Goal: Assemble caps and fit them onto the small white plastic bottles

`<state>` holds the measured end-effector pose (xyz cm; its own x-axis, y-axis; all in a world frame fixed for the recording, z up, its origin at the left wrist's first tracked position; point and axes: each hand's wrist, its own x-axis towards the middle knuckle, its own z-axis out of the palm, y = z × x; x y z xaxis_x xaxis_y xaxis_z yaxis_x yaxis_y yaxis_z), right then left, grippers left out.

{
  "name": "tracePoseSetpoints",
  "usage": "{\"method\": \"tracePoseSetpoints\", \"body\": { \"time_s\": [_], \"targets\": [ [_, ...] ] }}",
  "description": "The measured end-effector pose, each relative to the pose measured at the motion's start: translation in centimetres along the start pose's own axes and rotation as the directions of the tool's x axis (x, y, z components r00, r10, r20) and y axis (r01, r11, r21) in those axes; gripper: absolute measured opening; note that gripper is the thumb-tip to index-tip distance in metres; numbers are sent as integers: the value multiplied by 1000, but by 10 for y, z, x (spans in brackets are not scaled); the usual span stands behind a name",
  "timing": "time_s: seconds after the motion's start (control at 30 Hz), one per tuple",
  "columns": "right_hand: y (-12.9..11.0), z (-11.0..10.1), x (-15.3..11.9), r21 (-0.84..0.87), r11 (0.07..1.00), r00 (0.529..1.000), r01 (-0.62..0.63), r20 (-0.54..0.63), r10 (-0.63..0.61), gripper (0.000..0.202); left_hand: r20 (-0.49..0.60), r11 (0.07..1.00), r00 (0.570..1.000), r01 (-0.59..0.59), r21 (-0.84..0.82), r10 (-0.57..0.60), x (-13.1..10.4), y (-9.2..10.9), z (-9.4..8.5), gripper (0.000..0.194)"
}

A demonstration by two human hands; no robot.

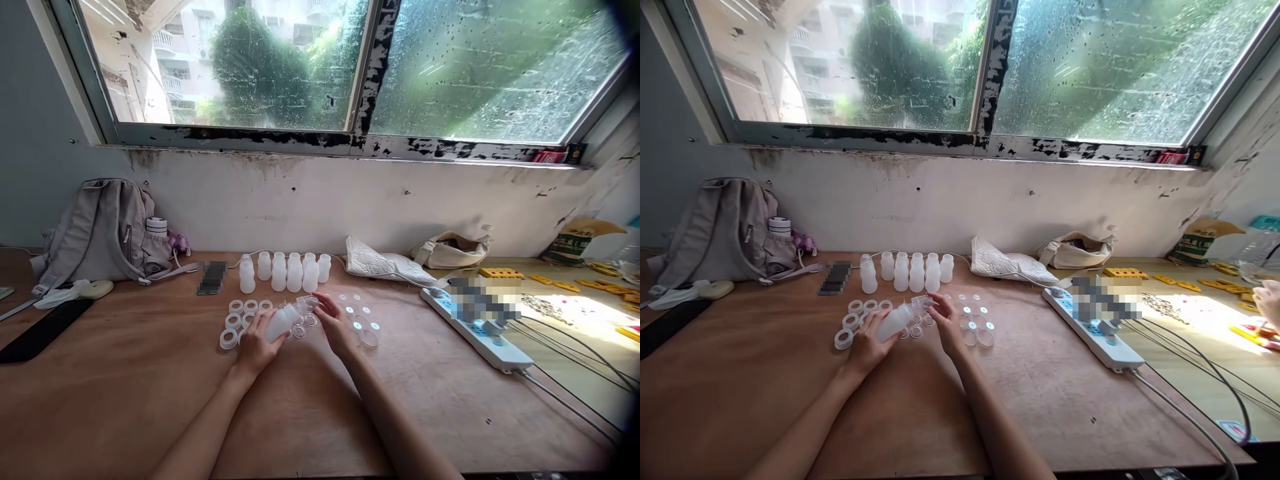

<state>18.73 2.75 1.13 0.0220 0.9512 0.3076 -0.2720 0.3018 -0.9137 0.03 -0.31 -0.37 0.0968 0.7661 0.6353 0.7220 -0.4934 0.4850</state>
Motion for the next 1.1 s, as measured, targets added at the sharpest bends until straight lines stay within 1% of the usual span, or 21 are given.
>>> {"method": "tracePoseSetpoints", "body": {
  "time_s": [0.07,0.17,0.4,0.53,0.73,0.9,0.97,1.03,1.1],
  "targets": [
    [3,1,-3,50,998,999,-31,32,29,32,11,1000,1000,-16,4,16,0,0,2,45],
    [1,2,-5,37,998,996,-51,71,48,31,39,1000,999,-28,4,27,0,0,4,46],
    [1,1,-6,-40,996,995,-74,58,76,31,80,999,997,-22,28,20,-1,-1,6,47],
    [0,1,-7,-68,995,996,-74,53,77,30,62,998,997,-44,47,41,-1,-1,5,47],
    [-2,3,-9,-108,991,996,-80,24,83,28,40,987,992,-122,107,119,-2,-5,4,46],
    [-3,6,-11,-112,990,996,-80,27,84,29,16,973,985,-173,154,173,0,-8,3,44],
    [-3,6,-11,-97,992,996,-83,23,86,29,11,971,984,-179,158,179,0,-8,3,43],
    [-3,6,-11,-35,994,994,-107,6,107,26,15,974,984,-176,145,176,0,-7,2,43],
    [-4,5,-10,68,982,984,-178,-13,179,22,46,977,982,-187,105,183,-1,-6,1,43]
  ]
}}
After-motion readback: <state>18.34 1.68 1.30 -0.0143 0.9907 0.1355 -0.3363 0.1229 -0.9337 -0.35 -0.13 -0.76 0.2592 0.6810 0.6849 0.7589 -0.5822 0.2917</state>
